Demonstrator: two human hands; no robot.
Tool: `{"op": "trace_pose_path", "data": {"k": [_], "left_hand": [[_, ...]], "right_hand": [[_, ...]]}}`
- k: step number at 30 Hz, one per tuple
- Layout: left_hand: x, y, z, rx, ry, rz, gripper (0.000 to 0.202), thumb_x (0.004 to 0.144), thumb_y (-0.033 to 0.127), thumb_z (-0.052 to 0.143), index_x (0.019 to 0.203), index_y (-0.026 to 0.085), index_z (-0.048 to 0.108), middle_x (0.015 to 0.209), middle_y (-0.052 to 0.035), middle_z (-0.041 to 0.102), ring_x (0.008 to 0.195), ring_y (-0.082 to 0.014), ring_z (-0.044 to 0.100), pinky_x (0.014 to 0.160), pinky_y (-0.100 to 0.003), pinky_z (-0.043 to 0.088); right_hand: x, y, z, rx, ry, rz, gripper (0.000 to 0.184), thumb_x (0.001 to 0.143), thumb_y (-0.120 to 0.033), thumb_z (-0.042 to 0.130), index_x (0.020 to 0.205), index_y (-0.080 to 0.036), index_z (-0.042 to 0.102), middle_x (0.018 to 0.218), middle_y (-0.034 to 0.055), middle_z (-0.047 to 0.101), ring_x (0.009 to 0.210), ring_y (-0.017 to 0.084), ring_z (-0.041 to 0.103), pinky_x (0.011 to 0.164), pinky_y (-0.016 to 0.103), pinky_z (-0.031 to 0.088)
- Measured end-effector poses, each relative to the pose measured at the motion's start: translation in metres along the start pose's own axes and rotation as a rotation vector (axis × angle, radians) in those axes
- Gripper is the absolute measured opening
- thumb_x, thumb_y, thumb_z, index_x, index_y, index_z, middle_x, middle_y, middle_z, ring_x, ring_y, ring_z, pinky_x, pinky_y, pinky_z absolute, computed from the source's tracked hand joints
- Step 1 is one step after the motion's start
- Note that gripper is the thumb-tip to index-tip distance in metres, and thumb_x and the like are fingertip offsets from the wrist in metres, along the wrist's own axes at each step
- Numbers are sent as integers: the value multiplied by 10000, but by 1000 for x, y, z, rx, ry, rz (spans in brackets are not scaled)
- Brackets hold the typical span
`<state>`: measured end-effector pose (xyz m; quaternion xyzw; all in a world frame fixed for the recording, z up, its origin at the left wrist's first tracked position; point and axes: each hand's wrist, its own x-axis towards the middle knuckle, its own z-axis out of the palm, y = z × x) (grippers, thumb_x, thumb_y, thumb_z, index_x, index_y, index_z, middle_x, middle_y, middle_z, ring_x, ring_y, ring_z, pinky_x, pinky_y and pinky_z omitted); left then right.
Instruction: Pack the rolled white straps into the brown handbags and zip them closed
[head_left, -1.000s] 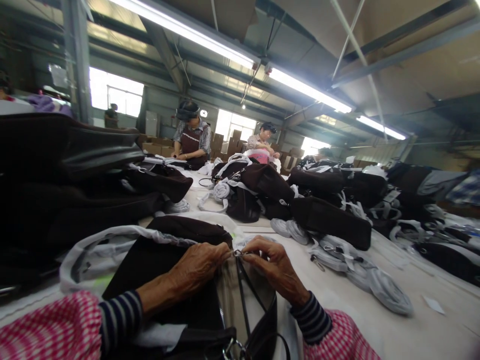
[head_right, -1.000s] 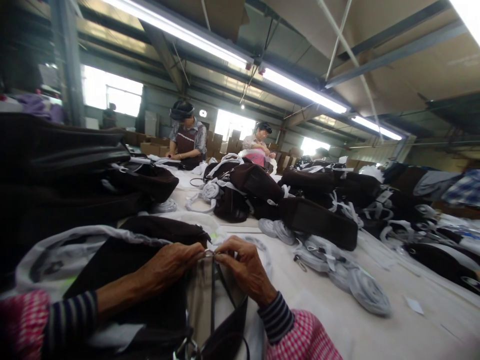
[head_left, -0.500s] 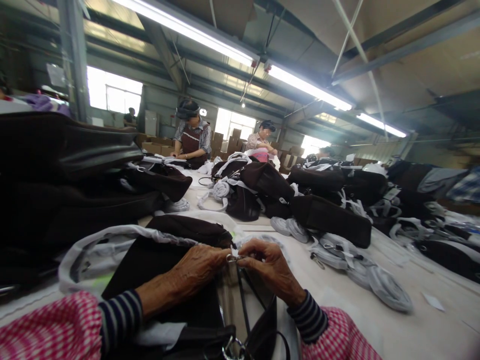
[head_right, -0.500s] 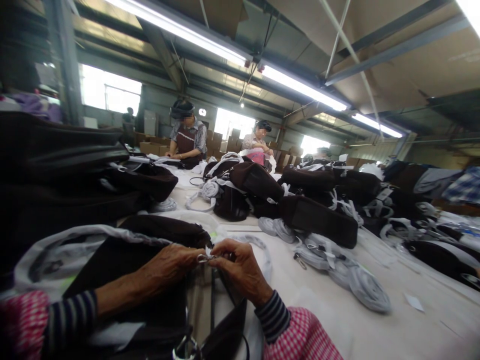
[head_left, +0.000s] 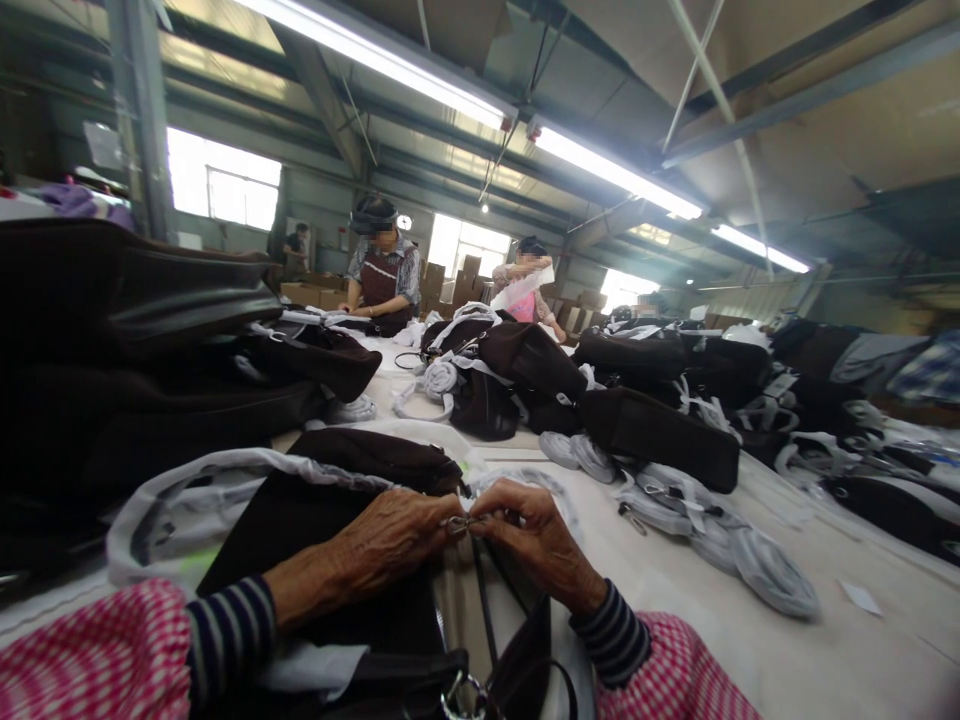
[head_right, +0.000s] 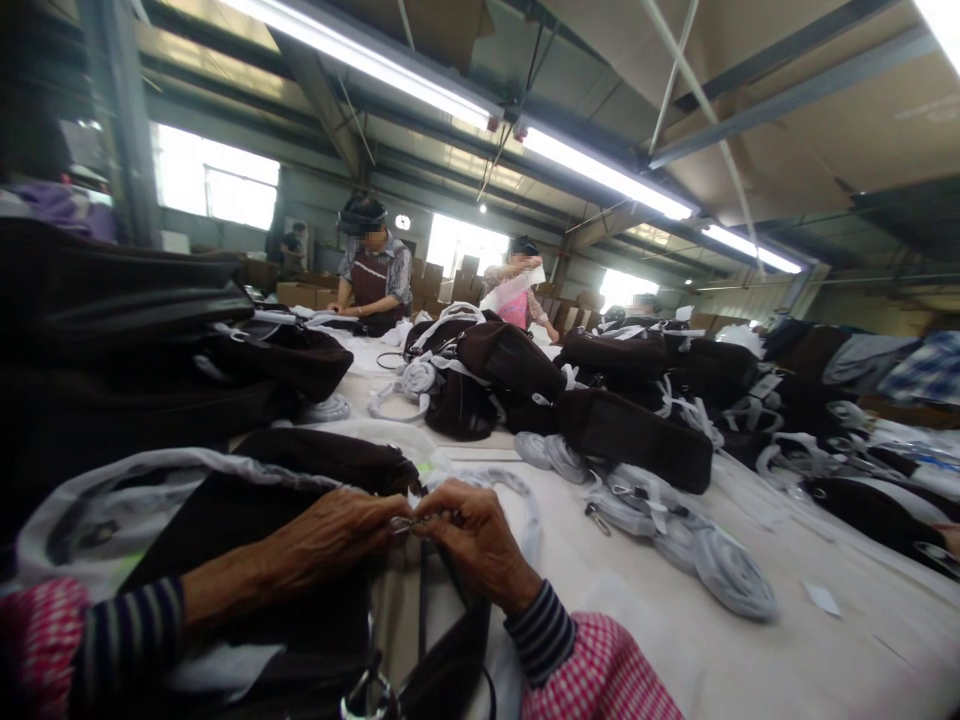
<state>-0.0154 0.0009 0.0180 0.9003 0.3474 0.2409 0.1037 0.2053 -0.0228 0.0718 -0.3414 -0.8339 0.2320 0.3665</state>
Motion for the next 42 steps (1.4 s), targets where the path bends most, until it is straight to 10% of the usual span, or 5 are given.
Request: {"op": "trace_pose_path", "data": {"k": [12, 21, 42], "left_hand": [[0, 12, -10, -360, -10, 29, 336, 1065, 436, 403, 1019, 212, 649, 738, 49, 492, 653, -121, 463, 642, -250, 314], [4, 4, -2, -696, 47, -19, 343, 1027, 434, 430, 813, 178, 508, 788, 35, 430, 725, -128, 389, 657, -247, 325], [4, 2, 3, -687, 65, -47, 339, 996, 444, 460, 901, 155, 611, 782, 28, 428, 722, -134, 368, 663, -255, 317]], "right_hand": [[-2, 6, 3, -109, 7, -25, 127, 856, -151, 737, 967, -210, 727, 844, -15, 668, 768, 146, 585, 725, 270, 441], [-5, 10, 16, -617, 92, -210, 253, 799, -88, 749, 979, -190, 602, 933, 36, 653, 930, 238, 539, 800, 354, 440], [-4, 10, 16, -775, 149, -213, 207, 908, -83, 627, 1088, -181, 659, 1034, 65, 679, 988, 256, 551, 875, 394, 488]]}}
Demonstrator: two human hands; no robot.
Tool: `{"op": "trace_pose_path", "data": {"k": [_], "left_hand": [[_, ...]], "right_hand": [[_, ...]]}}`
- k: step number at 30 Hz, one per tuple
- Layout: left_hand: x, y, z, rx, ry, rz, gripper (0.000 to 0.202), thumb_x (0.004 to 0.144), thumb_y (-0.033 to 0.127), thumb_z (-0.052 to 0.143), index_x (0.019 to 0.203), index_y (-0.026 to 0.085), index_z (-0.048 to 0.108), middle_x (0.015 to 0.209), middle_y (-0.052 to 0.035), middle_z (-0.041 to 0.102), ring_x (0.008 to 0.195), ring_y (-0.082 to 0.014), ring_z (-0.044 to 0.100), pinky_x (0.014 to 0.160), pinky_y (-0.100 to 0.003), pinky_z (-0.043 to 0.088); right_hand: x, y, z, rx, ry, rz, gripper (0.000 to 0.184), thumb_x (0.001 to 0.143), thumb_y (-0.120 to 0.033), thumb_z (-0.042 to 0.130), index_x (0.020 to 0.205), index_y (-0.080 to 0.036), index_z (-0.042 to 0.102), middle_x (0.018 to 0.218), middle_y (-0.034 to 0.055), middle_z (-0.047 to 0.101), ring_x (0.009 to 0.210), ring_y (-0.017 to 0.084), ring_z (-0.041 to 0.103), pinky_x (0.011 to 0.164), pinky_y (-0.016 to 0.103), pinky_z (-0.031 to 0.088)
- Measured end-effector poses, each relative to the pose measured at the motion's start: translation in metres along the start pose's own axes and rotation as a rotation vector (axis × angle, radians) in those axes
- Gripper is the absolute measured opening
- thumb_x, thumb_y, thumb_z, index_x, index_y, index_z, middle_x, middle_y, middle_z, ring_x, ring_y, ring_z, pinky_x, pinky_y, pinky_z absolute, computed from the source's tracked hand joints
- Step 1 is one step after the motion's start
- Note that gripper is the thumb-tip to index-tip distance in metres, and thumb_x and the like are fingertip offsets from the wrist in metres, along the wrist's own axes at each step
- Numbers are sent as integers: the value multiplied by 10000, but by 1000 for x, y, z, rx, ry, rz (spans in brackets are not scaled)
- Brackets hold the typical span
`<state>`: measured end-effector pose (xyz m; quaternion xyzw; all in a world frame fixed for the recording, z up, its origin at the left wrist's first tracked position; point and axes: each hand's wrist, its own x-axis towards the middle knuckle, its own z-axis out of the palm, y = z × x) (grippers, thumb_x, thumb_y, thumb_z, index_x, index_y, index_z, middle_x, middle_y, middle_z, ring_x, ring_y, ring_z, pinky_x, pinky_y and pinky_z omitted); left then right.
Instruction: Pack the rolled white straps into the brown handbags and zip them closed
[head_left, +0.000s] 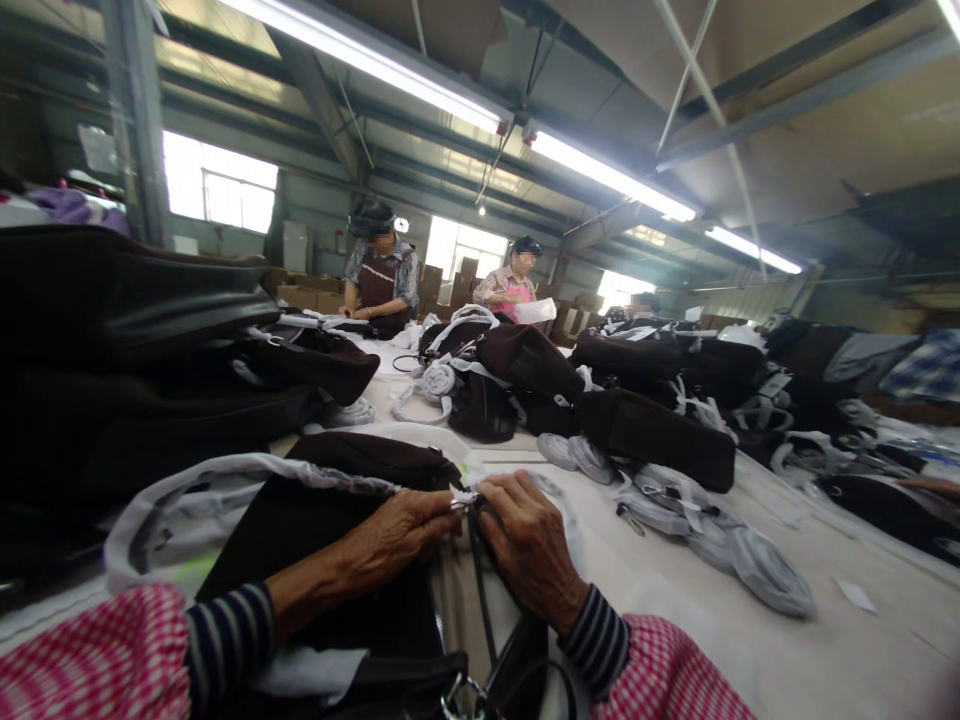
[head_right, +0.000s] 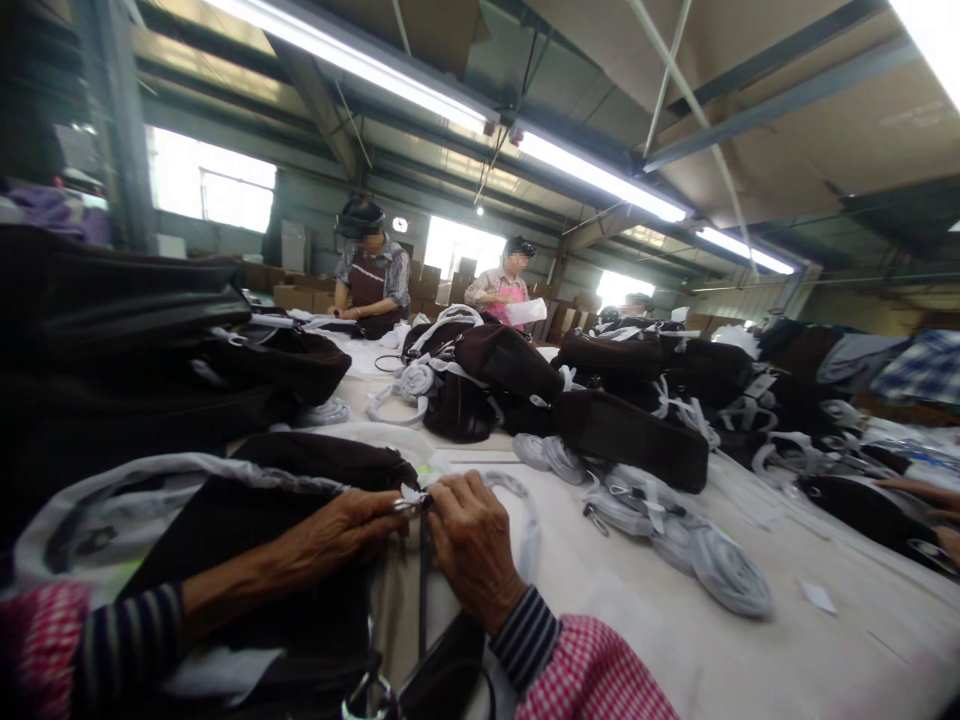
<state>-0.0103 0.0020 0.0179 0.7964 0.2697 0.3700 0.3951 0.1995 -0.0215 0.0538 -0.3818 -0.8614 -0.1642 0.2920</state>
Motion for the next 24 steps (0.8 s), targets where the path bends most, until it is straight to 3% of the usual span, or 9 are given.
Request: {"op": "trace_pose_path", "data": {"k": [5, 11, 16, 21, 24], "left_hand": [[0, -2, 1, 61, 63, -10, 379, 986, 471, 468, 840, 151, 609, 752, 26, 432, 709, -137, 372, 651, -256, 321], [1, 3, 1, 68, 52, -9, 371, 978, 449, 457, 839, 148, 626, 729, 28, 453, 672, -126, 380, 618, -236, 315], [1, -1, 2, 342, 65, 18, 305, 968, 307, 425, 780, 167, 621, 639, 42, 385, 602, -116, 356, 579, -234, 258], [0, -7, 3, 666, 85, 38, 296, 901, 126, 397, 947, 206, 679, 701, -13, 589, 637, -157, 492, 615, -270, 269], [0, -10, 4, 693, 87, 77, 300, 922, 113, 383, 934, 204, 669, 724, -18, 631, 637, -159, 524, 604, -272, 265]], "right_hand": [[-1, 1, 1, 16, -22, -9, 196, 938, -100, 605, 1110, -182, 649, 1068, 65, 680, 1001, 254, 541, 893, 399, 483], [0, 1, 1, 6, -75, -47, 163, 961, -102, 569, 1085, -180, 642, 1074, 74, 678, 988, 252, 529, 866, 390, 482], [1, -2, 0, -14, -113, -89, 162, 967, -95, 543, 1060, -185, 640, 1044, 72, 674, 967, 246, 519, 851, 380, 479], [1, -3, 0, -34, -147, -85, 140, 971, -109, 549, 1050, -184, 637, 1054, 75, 668, 979, 252, 515, 858, 385, 472], [1, -2, 1, -39, -173, -88, 150, 969, -102, 551, 1057, -180, 645, 1052, 78, 667, 976, 251, 517, 864, 387, 474]]}}
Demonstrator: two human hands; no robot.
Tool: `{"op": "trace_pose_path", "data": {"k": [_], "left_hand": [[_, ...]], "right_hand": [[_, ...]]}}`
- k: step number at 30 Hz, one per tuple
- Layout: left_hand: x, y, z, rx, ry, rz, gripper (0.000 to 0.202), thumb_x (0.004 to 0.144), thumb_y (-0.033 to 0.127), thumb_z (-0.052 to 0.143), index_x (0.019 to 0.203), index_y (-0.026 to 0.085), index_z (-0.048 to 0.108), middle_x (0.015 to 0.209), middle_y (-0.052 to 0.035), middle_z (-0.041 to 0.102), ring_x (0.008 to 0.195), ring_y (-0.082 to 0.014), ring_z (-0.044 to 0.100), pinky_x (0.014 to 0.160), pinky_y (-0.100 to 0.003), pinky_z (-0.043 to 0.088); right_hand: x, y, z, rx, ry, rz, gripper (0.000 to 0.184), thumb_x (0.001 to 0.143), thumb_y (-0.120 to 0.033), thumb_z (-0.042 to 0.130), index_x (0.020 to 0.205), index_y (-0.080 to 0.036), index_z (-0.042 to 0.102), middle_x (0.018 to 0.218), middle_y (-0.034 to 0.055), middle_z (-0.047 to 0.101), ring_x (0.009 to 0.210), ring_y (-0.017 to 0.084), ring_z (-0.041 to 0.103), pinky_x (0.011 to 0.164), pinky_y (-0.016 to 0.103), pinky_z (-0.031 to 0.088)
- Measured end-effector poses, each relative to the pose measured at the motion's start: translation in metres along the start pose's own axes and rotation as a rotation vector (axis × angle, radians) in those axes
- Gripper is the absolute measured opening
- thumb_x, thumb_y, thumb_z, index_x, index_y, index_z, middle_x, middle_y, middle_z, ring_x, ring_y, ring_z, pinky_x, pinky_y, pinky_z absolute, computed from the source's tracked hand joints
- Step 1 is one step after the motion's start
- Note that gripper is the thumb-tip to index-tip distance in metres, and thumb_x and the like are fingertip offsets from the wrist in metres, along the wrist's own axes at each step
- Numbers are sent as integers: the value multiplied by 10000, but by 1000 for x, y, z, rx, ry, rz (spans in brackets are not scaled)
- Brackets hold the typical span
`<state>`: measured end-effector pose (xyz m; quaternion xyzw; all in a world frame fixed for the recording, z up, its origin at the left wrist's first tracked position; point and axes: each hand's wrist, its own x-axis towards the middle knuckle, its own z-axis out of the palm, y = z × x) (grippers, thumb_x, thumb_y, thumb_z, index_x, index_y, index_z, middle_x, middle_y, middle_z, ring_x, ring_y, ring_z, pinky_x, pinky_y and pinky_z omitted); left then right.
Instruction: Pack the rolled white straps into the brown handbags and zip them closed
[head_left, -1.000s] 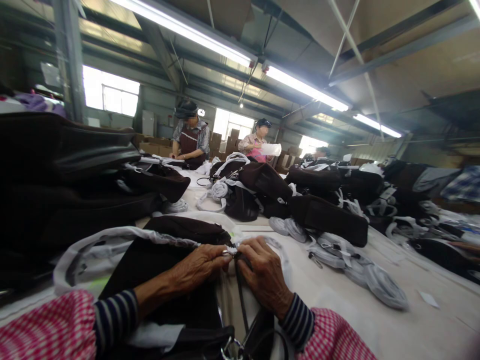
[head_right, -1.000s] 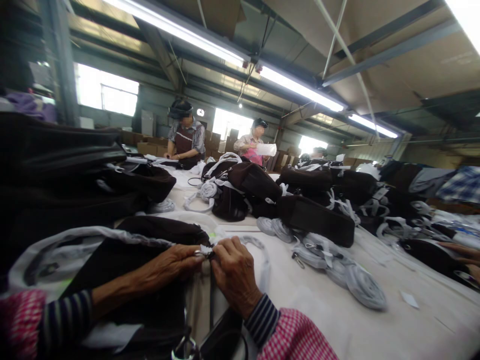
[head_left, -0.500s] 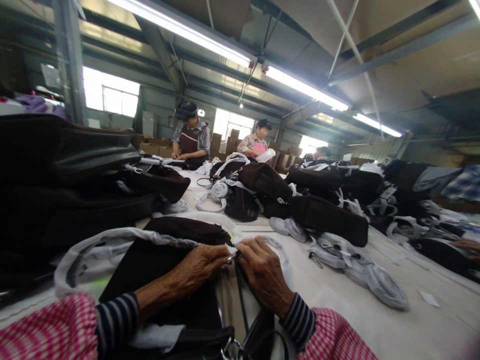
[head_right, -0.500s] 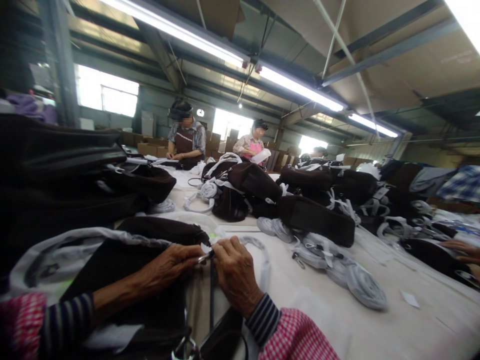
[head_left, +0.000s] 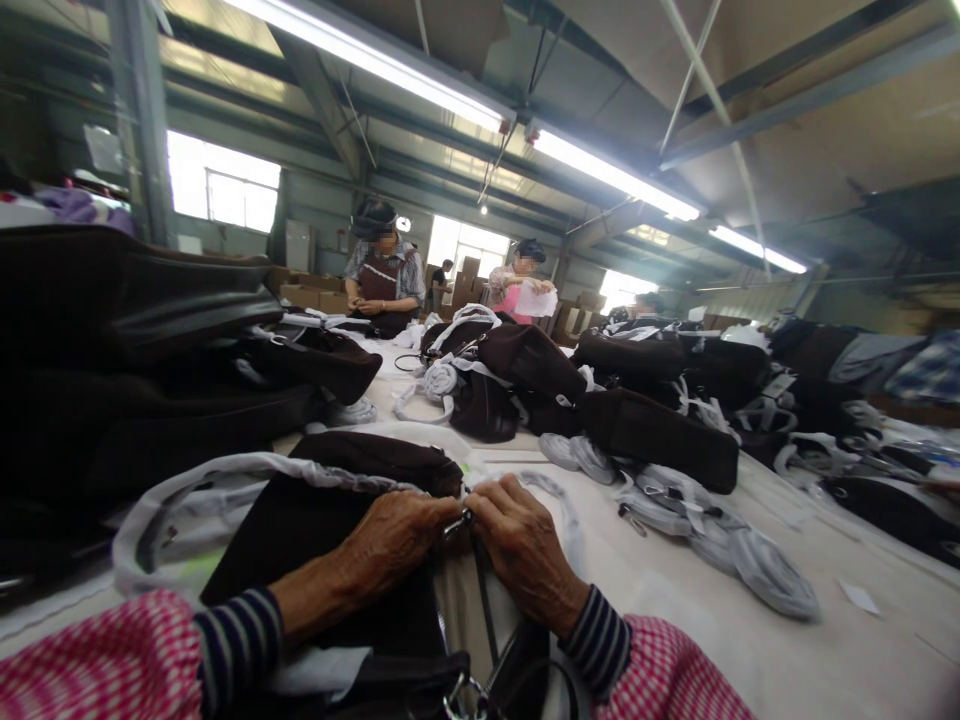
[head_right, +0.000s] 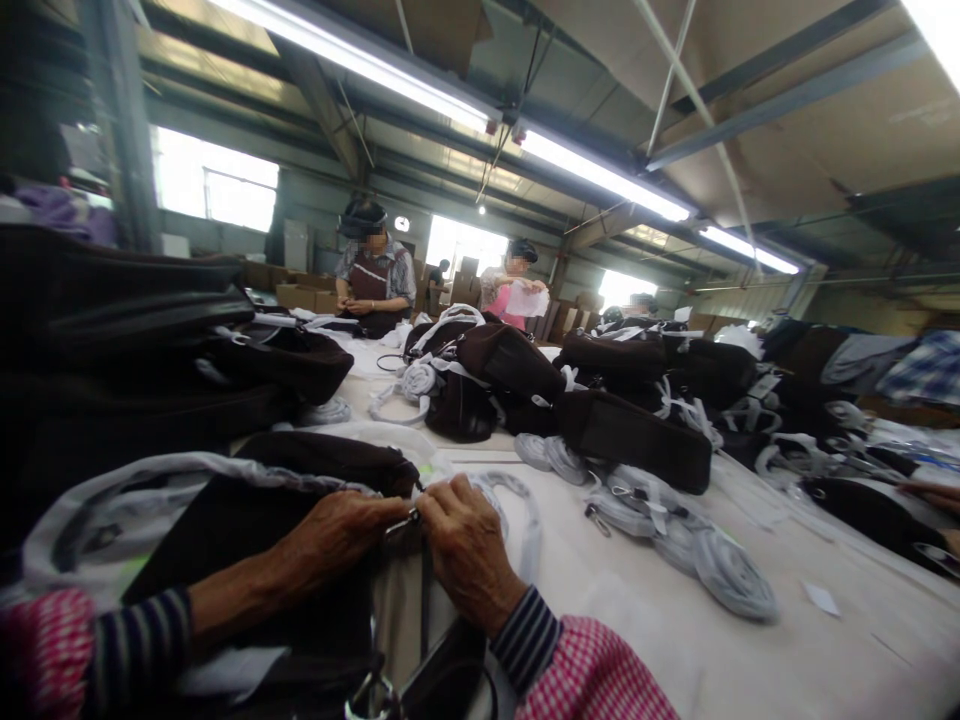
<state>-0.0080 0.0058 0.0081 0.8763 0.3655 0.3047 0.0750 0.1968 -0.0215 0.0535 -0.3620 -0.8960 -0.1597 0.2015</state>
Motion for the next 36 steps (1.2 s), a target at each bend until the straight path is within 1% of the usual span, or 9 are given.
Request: {"op": "trace_pose_path", "data": {"k": [3, 6, 11, 15, 18, 23, 29, 33, 36], "left_hand": [[0, -2, 2, -34, 32, 28, 283, 978, 162, 389, 890, 194, 657, 691, 2, 601, 603, -140, 495, 580, -267, 244], [0, -3, 3, -37, 20, 28, 273, 1015, 230, 416, 917, 193, 668, 673, 13, 576, 589, -132, 479, 571, -267, 232], [-2, -3, 4, -68, 4, 39, 350, 1052, 355, 431, 865, 188, 675, 696, 3, 615, 632, -139, 539, 601, -264, 273], [-2, 3, 0, -79, -59, 42, 284, 1042, 324, 471, 913, 201, 692, 771, -6, 683, 698, -157, 618, 630, -262, 321], [-2, 6, -1, -60, -85, 53, 238, 1035, 304, 483, 1000, 221, 703, 866, -23, 729, 781, -184, 669, 672, -263, 366], [-2, 6, 4, 8, -78, 52, 228, 1021, 315, 496, 1042, 245, 712, 883, -29, 749, 782, -192, 675, 648, -266, 356], [-1, 1, 9, 20, -69, 41, 320, 1034, 326, 441, 861, 191, 675, 762, -24, 679, 682, -164, 596, 585, -277, 269], [-2, 1, 4, -60, -56, 20, 367, 1028, 362, 446, 773, 177, 634, 681, -2, 604, 630, -146, 534, 585, -273, 270], [-3, 2, -2, -179, -69, 4, 375, 1019, 407, 472, 792, 172, 654, 695, 2, 609, 657, -144, 554, 623, -251, 333]], "right_hand": [[0, 1, 0, 28, -1, -3, 188, 969, -98, 553, 1099, -192, 650, 1064, 71, 663, 993, 246, 514, 879, 385, 477], [-1, 1, -3, 96, -4, 8, 265, 952, -76, 564, 1152, -227, 650, 1116, 59, 649, 1033, 243, 507, 885, 377, 482], [-3, -4, -14, 186, -79, -19, 353, 915, -41, 571, 1195, -245, 635, 1128, 45, 631, 1049, 236, 505, 948, 400, 471], [-3, -8, -20, 206, -147, -33, 358, 906, -47, 575, 1210, -231, 623, 1161, 49, 620, 1064, 234, 497, 991, 417, 469], [-3, -9, -21, 210, -166, -55, 371, 901, -50, 575, 1219, -235, 623, 1179, 49, 619, 1077, 231, 502, 1015, 422, 473], [-4, -5, -20, 256, -153, -86, 325, 955, -53, 533, 1197, -245, 632, 1190, 38, 634, 1072, 209, 518, 1008, 391, 486], [-5, 1, -9, 243, -65, -73, 148, 982, -122, 568, 1030, -209, 677, 1036, 49, 675, 1011, 209, 553, 889, 344, 519], [-6, 4, -4, 241, -19, -83, 151, 997, -138, 553, 994, -208, 688, 994, 44, 689, 963, 192, 567, 842, 324, 518], [-6, 4, -5, 273, 3, -61, 163, 1015, -155, 529, 972, -208, 678, 957, 39, 686, 937, 186, 571, 832, 318, 511]]}}
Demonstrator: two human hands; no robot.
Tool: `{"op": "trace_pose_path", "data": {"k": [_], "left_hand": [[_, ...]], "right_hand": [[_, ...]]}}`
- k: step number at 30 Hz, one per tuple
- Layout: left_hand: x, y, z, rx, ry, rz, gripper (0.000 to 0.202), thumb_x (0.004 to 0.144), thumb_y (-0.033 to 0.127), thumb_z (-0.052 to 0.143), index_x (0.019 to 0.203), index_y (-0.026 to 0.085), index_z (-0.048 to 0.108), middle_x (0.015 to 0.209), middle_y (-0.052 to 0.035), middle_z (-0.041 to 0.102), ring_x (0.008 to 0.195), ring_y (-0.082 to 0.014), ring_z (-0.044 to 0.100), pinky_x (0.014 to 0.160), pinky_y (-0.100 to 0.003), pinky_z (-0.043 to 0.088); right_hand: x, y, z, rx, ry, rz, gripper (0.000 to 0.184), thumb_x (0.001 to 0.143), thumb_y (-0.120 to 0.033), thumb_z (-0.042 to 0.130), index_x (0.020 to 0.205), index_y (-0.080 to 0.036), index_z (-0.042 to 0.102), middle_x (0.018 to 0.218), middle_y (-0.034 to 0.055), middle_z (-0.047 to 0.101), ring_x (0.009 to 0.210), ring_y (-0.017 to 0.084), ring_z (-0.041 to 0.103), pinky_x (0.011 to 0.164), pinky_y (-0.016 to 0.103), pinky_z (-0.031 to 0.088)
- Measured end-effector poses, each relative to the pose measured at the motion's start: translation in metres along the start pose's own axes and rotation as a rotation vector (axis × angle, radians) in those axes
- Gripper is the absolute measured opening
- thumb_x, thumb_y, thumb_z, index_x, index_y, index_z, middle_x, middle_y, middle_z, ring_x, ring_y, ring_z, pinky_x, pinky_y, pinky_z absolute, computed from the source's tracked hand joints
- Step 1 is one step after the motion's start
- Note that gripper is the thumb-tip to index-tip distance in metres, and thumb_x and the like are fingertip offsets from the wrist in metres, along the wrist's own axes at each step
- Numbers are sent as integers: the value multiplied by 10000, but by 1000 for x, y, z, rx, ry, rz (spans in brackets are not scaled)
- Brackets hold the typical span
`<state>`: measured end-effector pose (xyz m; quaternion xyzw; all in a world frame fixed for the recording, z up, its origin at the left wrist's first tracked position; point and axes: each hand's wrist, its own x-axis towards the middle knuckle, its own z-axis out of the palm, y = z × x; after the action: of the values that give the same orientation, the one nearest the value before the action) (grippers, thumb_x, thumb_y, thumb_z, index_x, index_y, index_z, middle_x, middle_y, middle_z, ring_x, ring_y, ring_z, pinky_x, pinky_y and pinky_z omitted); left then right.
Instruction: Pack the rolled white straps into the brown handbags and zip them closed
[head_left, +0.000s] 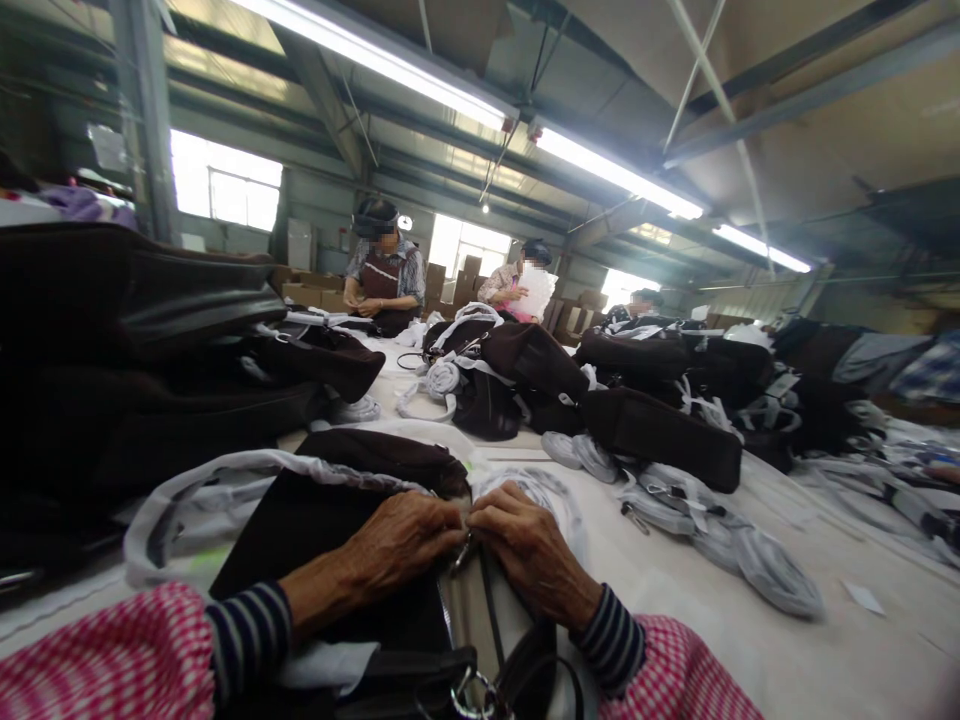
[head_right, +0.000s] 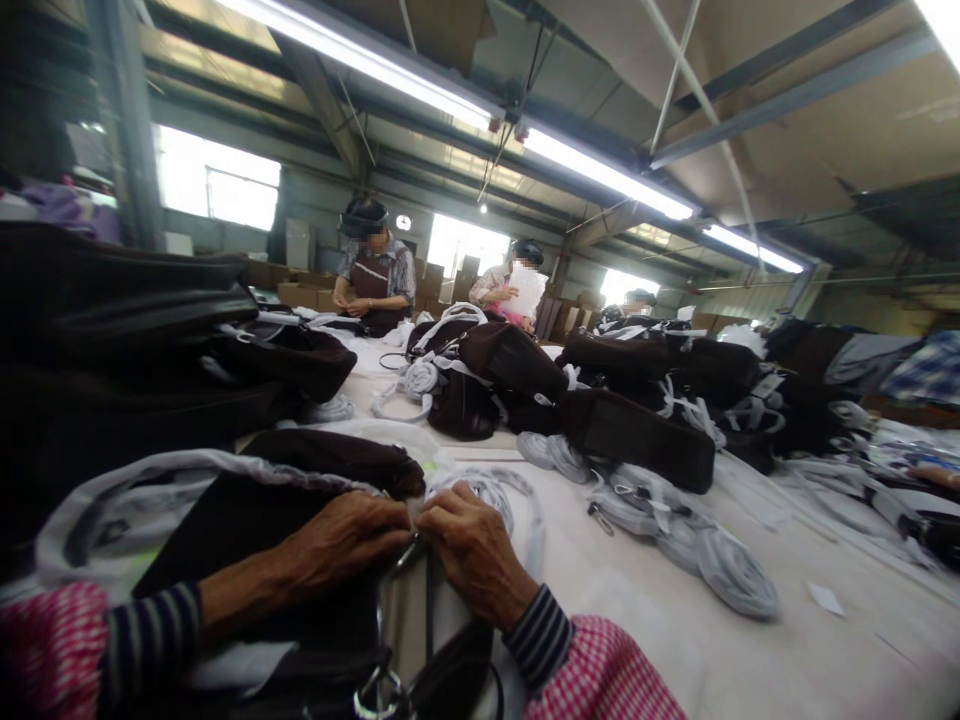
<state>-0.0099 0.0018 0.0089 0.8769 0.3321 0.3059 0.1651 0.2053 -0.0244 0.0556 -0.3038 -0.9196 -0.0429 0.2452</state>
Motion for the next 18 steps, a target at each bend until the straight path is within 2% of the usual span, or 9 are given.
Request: {"op": "trace_pose_path", "data": {"k": [4, 8, 10, 13, 16, 18], "left_hand": [[-1, 4, -7, -130, 15, -13, 280, 976, 385, 547, 871, 177, 700, 773, -2, 670, 736, -156, 604, 706, -245, 394], [-1, 8, -13, -204, 85, -28, 165, 888, 220, 561, 867, 165, 715, 805, -8, 682, 757, -157, 607, 735, -251, 410], [0, 9, -16, -231, 133, -37, 217, 826, 134, 520, 880, 156, 729, 837, -23, 694, 778, -163, 610, 753, -258, 422], [0, 8, -19, -263, 181, -36, 322, 781, 87, 459, 899, 146, 753, 846, -41, 703, 785, -169, 618, 761, -268, 437], [-1, 5, -20, -281, 227, -10, 358, 755, 88, 452, 921, 141, 765, 816, -43, 698, 779, -176, 626, 741, -271, 440], [-3, 3, -22, -315, 238, 1, 371, 753, 92, 442, 941, 145, 757, 820, -40, 696, 776, -175, 629, 724, -268, 439]], "right_hand": [[1, -3, 0, -22, 10, 26, 168, 1015, -142, 513, 921, -194, 642, 927, 48, 660, 920, 198, 559, 815, 323, 496], [2, -5, 1, -55, 49, 26, 178, 1012, -118, 490, 910, -180, 621, 928, 62, 653, 918, 208, 551, 832, 343, 496], [3, -7, 1, -84, 95, 2, 191, 1007, -96, 471, 914, -178, 616, 953, 74, 660, 936, 217, 552, 840, 352, 495], [5, -12, 0, -119, 174, -28, 204, 992, -71, 456, 926, -179, 617, 1019, 92, 674, 991, 235, 557, 859, 371, 485], [12, -20, -4, 17, 205, 42, 190, 1009, -133, 464, 917, -191, 620, 990, 80, 680, 947, 219, 598, 826, 351, 488], [21, -27, -5, 214, 176, 183, 187, 1026, -212, 475, 904, -197, 616, 802, 33, 661, 763, 177, 618, 717, 303, 488]]}}
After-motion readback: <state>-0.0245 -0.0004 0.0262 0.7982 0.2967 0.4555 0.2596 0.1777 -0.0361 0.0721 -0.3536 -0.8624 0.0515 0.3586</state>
